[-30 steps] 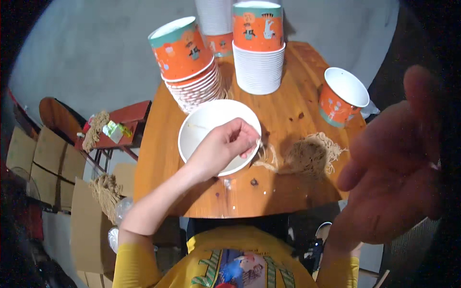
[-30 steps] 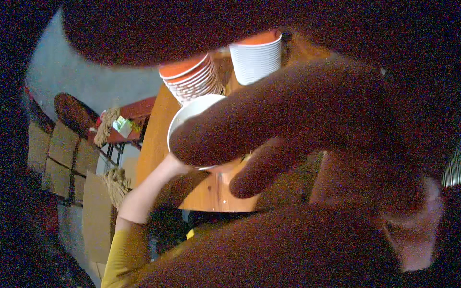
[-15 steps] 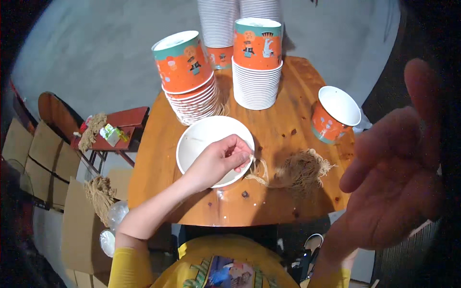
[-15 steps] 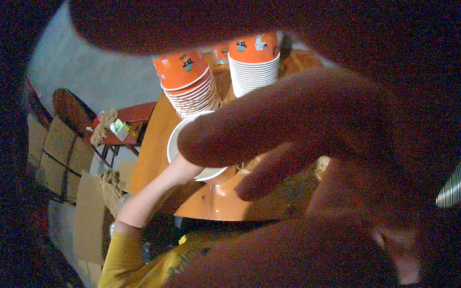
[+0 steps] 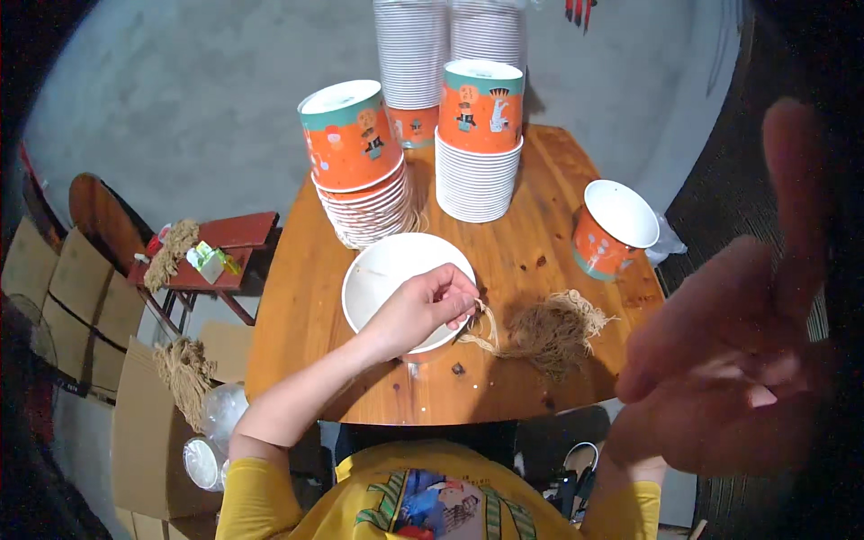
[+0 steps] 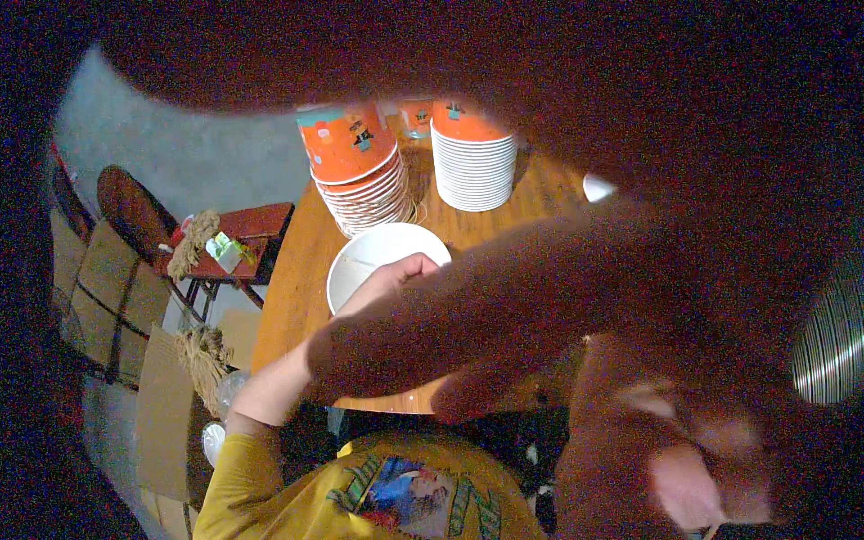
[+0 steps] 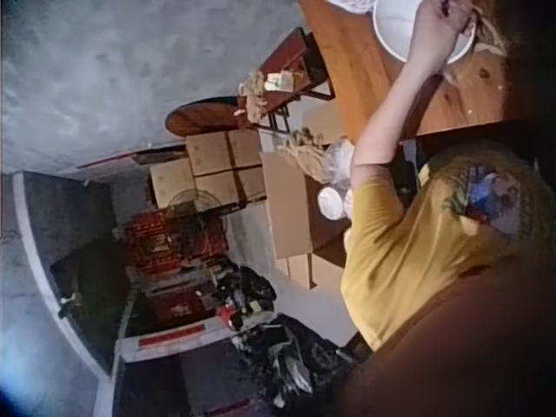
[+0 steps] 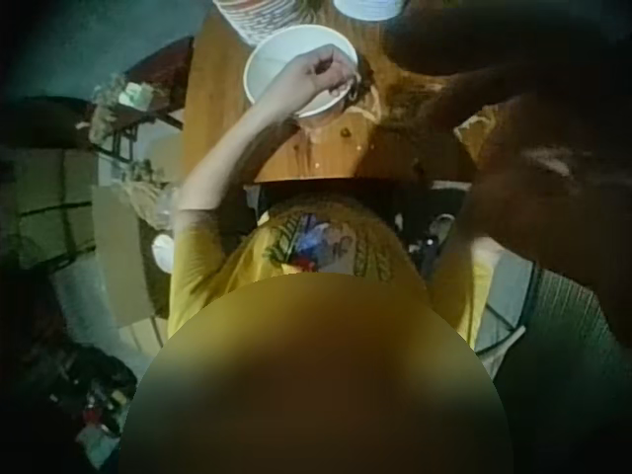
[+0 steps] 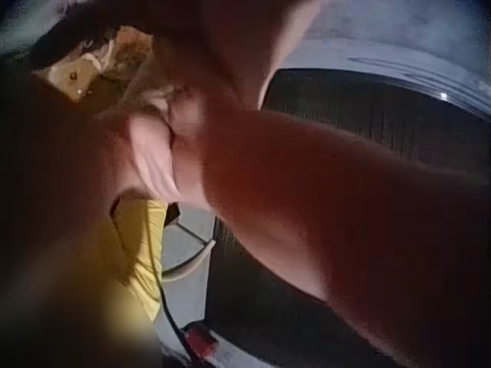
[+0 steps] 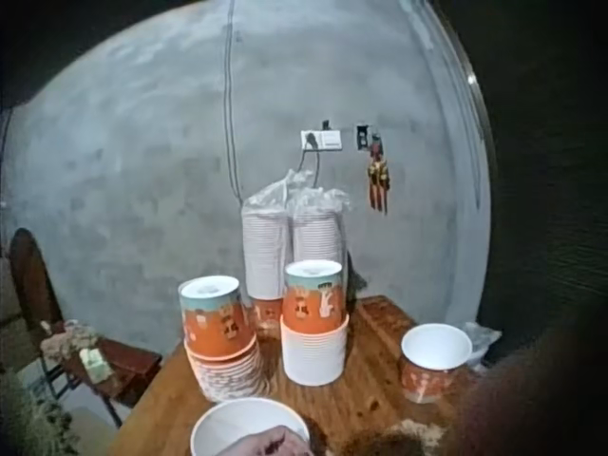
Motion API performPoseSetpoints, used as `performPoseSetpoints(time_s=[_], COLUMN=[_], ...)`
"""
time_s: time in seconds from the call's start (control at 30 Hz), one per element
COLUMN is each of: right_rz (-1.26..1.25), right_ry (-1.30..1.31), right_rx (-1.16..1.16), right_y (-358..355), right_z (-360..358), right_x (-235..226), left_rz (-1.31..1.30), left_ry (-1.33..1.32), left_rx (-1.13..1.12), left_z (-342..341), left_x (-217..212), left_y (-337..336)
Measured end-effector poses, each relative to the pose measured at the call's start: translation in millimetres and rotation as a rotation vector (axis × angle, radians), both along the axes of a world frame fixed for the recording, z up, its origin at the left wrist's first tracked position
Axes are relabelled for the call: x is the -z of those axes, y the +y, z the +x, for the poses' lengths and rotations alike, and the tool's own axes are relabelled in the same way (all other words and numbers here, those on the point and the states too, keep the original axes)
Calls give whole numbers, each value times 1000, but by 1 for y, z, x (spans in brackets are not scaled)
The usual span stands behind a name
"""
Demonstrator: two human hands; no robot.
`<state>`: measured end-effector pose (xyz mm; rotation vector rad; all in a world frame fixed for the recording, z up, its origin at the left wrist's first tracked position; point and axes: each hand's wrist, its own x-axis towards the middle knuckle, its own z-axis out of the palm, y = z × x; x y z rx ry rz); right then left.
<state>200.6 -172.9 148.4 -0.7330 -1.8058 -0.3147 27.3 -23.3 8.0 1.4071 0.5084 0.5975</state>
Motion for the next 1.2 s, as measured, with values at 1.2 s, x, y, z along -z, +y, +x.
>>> performPoseSetpoints(time_s=[1.2], right_rz=[-712], right_ry=[789], right_rx=[-237], right_y=[71], right_z=[-41], right_x=[229], left_rz=[-11], left_ry=[56], left_rx=[-20], left_z=[-1], left_x=[1], left_y=[9])
